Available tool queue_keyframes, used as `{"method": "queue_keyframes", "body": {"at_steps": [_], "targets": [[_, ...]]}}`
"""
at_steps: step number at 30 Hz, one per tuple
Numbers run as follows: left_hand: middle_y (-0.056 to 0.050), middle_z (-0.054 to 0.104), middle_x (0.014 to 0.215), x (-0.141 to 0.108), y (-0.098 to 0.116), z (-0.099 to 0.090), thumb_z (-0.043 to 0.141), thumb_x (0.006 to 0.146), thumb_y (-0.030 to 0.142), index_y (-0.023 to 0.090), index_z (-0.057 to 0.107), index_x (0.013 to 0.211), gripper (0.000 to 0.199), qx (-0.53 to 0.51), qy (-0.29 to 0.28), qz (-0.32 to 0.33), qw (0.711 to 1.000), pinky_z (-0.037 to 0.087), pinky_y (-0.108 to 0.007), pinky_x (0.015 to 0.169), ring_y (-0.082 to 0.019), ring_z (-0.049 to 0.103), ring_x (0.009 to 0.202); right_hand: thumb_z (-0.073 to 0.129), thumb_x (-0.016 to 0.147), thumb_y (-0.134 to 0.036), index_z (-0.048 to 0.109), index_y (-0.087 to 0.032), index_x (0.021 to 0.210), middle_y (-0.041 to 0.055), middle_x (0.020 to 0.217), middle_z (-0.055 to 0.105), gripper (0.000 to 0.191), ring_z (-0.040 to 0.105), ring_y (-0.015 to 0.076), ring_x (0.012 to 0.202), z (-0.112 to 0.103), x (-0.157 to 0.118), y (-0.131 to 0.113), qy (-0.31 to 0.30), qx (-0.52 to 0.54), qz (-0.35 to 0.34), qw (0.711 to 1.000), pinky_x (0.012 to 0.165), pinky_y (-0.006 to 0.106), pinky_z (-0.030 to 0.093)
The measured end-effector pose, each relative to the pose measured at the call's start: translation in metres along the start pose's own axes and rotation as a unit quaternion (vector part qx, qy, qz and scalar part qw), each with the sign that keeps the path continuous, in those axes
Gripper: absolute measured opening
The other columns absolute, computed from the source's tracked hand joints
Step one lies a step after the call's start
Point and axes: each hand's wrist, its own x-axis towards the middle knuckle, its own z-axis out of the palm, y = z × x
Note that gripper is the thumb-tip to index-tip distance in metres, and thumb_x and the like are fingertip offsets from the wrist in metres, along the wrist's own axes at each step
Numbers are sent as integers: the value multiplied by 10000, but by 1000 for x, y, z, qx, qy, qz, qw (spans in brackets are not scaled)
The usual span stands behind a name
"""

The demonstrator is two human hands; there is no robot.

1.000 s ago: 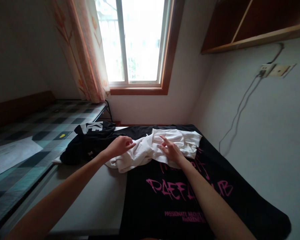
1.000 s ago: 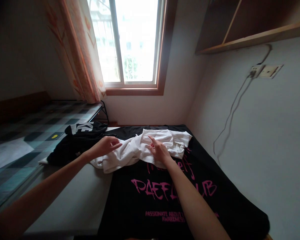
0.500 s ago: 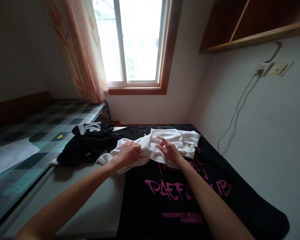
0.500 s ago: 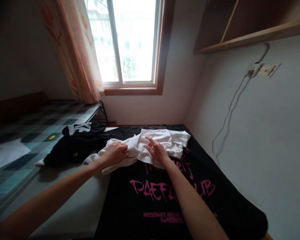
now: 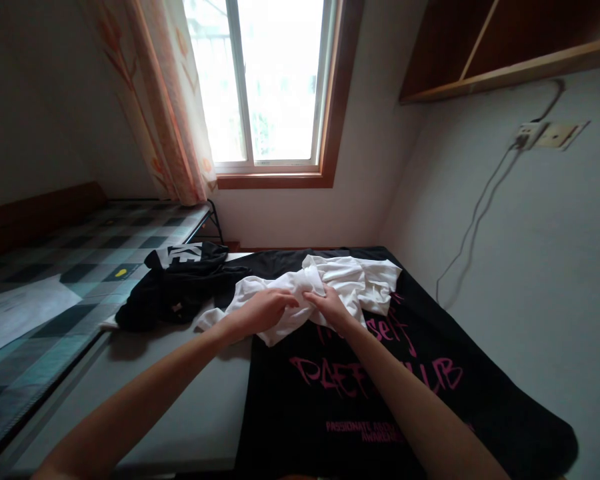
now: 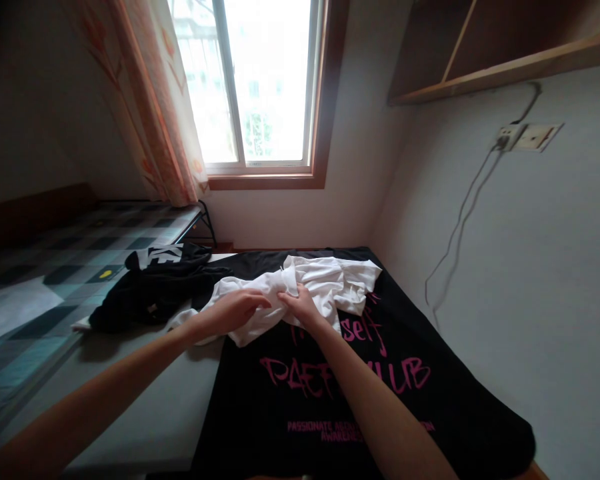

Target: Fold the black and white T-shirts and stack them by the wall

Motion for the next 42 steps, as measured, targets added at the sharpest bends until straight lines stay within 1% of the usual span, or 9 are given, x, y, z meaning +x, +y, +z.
{"method": "queue_keyframes", "body": {"at_steps": [4, 9, 13, 18, 24, 29, 32, 38, 42], "targets": [[-75, 616, 1238, -23, -45, -18, 447, 758, -10, 258, 618, 1243, 579, 71, -7, -59, 996, 448, -360, 964, -210, 594, 1078, 709, 671, -318, 651, -174, 1086, 115, 1159, 649, 443, 593, 277, 1097, -22, 11, 1, 89, -139, -29, 986, 935, 400, 474], [-91, 425, 1489, -57, -90, -31, 562, 667, 88, 292, 335, 1481, 870, 51, -160, -145, 975, 385, -430, 1042, -293, 450, 1301, 748, 643, -320, 721, -178, 912, 90, 1089, 670, 305, 616, 278, 1006, -43, 11, -6, -31, -274, -33, 961, 861, 351, 485], [-89, 404, 1498, -66, -95, -29, 587, 647, 161, 314, 270, 1504, 927, 56, -165, -161, 971, 354, -456, 1054, -311, 418, 1308, 732, 665, -331, 734, -175, 839, 73, 997, 697, 233, 632, 260, 922, -39, 5, -13, -98, -327, -20, 940, 807, 325, 480], [-129, 453, 1378, -66, -98, -24, 656, 656, 254, 245, 418, 1440, 819, 81, -110, -168, 976, 357, -425, 1047, -316, 428, 1267, 711, 687, -376, 736, -190, 905, 56, 912, 714, 287, 634, 260, 890, -39, -1, -22, -132, -358, -13, 924, 802, 338, 469], [-81, 583, 1100, -66, -100, -23, 652, 735, 338, 237, 440, 1432, 735, 41, -86, -192, 977, 432, -342, 934, -249, 566, 1038, 765, 630, -511, 695, -179, 1059, 100, 1068, 691, 547, 602, 311, 1022, -36, -4, -21, -127, -427, -57, 893, 905, 401, 428], [-23, 584, 950, -67, -100, -18, 614, 779, 323, 261, 586, 1303, 528, -22, -30, -164, 986, 479, -274, 772, -152, 600, 770, 681, 754, -368, 714, -157, 948, 130, 957, 722, 289, 628, 311, 1000, -18, -6, -18, -84, -478, -92, 870, 981, 435, 361], [-39, 612, 977, -70, -109, -11, 604, 807, 398, 224, 668, 1165, 403, -80, 43, -160, 983, 501, -278, 735, -150, 613, 761, 630, 776, -324, 714, -141, 883, 149, 872, 728, 228, 655, 305, 925, -11, -6, -14, -57, -493, -84, 864, 916, 392, 407], [-121, 687, 1028, -82, -132, 0, 464, 856, 601, 138, 676, 1034, 539, -211, 258, -256, 908, 550, -365, 786, -234, 657, 910, 620, 692, -304, 686, -163, 845, 92, 795, 716, 218, 645, 262, 773, -10, -3, -7, 55, -346, -98, 932, 684, 311, 461], [-111, 675, 1125, -83, -134, 6, 396, 911, 532, 159, 691, 1022, 489, -138, 260, -247, 923, 463, -399, 998, -234, 619, 1071, 600, 666, -348, 654, -152, 842, 63, 776, 698, 269, 606, 206, 701, -20, 4, -22, 174, -125, -115, 970, 618, 289, 473]]}}
